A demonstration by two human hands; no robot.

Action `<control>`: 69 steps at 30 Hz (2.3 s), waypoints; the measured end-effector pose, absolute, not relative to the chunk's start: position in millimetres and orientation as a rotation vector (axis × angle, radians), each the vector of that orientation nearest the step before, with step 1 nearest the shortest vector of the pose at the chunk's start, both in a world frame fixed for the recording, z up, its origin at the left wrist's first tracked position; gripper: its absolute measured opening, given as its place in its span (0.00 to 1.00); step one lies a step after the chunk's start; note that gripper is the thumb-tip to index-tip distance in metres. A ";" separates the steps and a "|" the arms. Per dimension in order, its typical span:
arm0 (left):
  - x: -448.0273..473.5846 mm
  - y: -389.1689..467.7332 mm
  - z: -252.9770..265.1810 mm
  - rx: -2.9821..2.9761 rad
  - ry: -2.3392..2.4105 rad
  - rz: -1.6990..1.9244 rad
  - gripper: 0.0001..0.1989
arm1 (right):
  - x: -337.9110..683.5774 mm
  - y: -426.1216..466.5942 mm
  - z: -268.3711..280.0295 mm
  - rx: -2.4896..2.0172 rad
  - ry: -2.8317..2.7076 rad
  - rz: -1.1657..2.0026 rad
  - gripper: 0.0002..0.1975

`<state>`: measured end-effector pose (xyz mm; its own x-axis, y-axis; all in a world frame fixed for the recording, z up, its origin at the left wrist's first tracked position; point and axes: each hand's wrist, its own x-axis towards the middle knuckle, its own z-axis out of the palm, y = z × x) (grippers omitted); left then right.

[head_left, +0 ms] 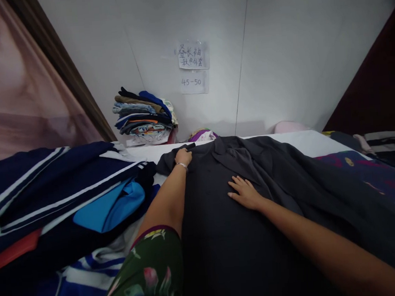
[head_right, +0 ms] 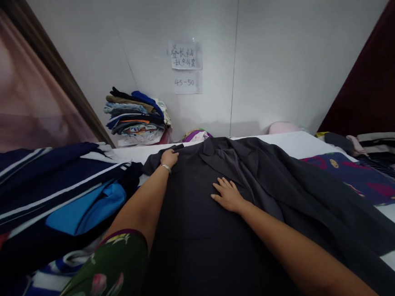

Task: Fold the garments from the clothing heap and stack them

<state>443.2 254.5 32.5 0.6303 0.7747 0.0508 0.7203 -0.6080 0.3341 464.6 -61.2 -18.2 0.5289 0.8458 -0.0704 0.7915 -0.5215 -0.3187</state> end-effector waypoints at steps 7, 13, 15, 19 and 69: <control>436.6 238.4 40.3 2.656 1.150 0.490 0.17 | 458.6 -55.4 -21.2 -2.565 -1.395 0.168 0.32; 409.2 173.1 19.7 2.956 0.347 0.530 0.22 | 459.5 -54.9 -23.5 -2.549 -1.391 0.166 0.32; 394.0 154.5 4.0 2.995 0.170 0.355 0.26 | 462.3 -54.0 -18.0 -2.517 -1.387 0.236 0.32; 378.7 139.6 -4.0 2.888 0.374 0.078 0.27 | 464.8 -69.1 -2.6 -2.380 -1.335 0.324 0.30; 153.4 -113.8 71.8 2.424 0.342 0.665 0.17 | 261.3 -308.8 -8.3 -2.286 -1.699 -0.147 0.16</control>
